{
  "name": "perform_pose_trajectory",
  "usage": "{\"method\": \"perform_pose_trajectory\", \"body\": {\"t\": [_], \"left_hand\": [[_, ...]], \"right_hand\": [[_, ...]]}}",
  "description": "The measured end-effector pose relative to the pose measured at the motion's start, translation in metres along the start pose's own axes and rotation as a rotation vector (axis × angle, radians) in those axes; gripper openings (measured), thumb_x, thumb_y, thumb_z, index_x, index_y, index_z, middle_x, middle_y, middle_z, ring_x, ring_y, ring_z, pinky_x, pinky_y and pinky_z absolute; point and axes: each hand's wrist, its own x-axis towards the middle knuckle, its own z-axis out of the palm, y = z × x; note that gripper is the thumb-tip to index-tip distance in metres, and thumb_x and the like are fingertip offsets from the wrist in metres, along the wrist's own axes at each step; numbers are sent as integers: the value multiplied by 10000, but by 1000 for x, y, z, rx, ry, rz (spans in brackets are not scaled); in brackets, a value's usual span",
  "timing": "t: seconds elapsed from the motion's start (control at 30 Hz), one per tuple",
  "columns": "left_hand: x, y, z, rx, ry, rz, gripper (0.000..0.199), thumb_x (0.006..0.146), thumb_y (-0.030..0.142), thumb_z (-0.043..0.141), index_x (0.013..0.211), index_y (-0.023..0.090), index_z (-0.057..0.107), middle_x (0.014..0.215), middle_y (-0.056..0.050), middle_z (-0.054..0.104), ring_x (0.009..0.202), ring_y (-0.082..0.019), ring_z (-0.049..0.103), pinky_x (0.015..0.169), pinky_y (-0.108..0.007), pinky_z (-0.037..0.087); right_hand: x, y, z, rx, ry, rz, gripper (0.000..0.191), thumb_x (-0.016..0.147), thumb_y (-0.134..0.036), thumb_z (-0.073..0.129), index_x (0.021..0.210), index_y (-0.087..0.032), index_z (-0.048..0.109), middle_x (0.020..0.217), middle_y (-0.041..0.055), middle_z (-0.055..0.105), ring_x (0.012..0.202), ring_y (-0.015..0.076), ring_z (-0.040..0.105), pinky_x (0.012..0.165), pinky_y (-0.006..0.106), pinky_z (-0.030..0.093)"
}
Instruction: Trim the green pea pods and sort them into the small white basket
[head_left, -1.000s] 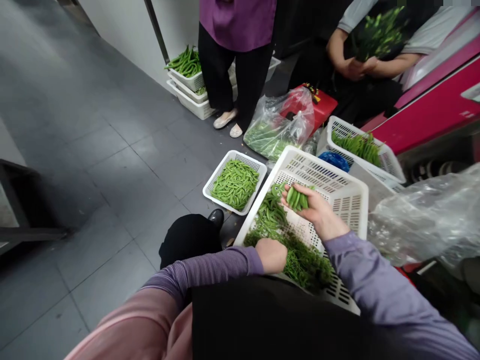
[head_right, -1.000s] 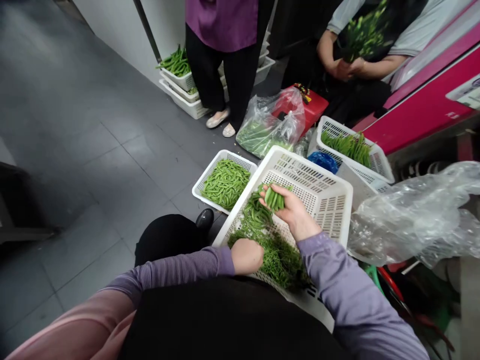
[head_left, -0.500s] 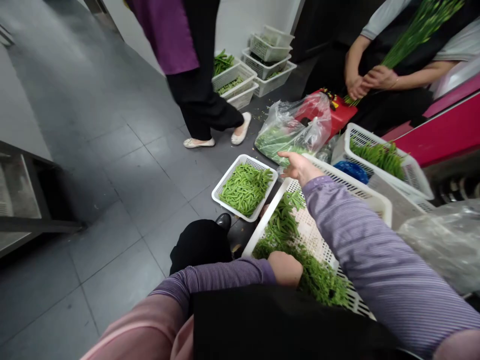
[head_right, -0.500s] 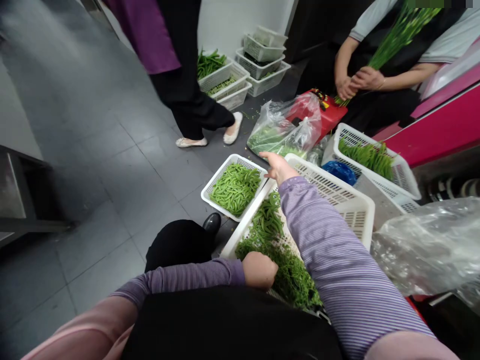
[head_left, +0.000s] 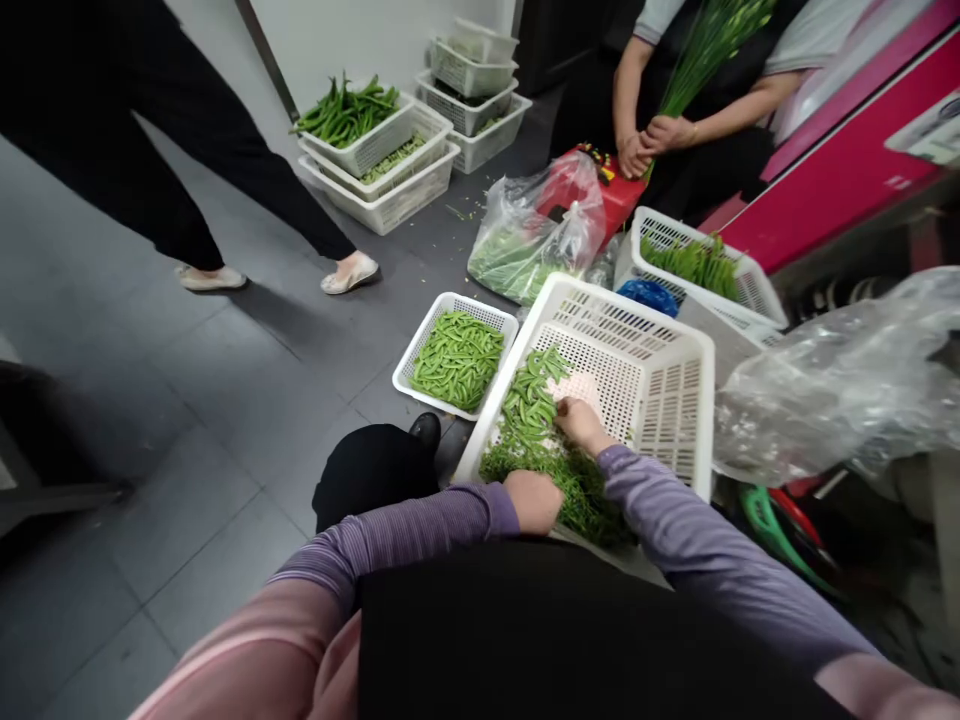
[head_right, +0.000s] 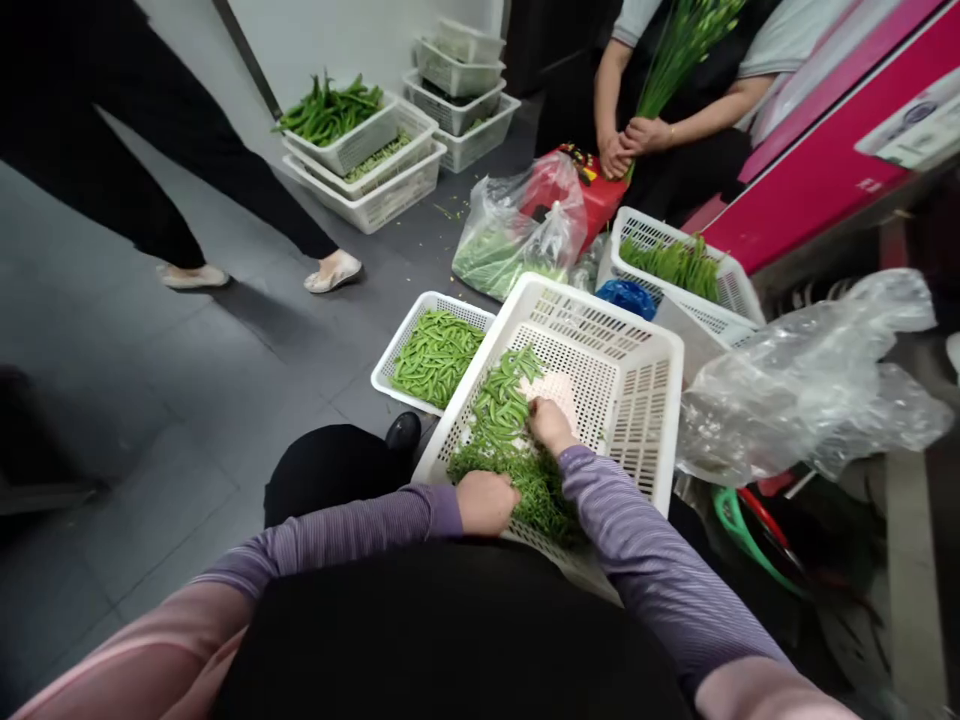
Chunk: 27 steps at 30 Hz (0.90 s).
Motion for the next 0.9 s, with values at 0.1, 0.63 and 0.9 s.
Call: {"method": "perform_pose_trajectory", "body": {"t": [0.1, 0.63, 0.9], "left_hand": [[2, 0, -5, 17, -29, -24, 203, 705, 185, 479, 811, 117, 638, 829, -158, 633, 763, -269, 620, 617, -365, 490], [41, 1, -17, -1280, 315, -307, 230, 839, 363, 427, 822, 137, 467, 624, 20, 514, 364, -43, 425, 349, -166, 339], [30, 4, -28, -1372, 323, -116, 221, 833, 253, 442, 646, 137, 431, 503, 46, 432, 346, -34, 381, 316, -144, 272]], "right_hand": [[-7, 7, 9, 55, 52, 57, 143, 559, -157, 625, 699, -161, 598, 657, 49, 610, 646, 158, 556, 594, 245, 373], [-132, 3, -30, 777, 5, -3, 274, 502, -274, 718, 690, -160, 554, 542, -62, 476, 486, 61, 399, 469, 194, 329], [-161, 1, -56, 1349, -404, 275, 280, 528, -220, 762, 754, -162, 607, 597, -45, 517, 498, 40, 449, 442, 151, 367]]}}
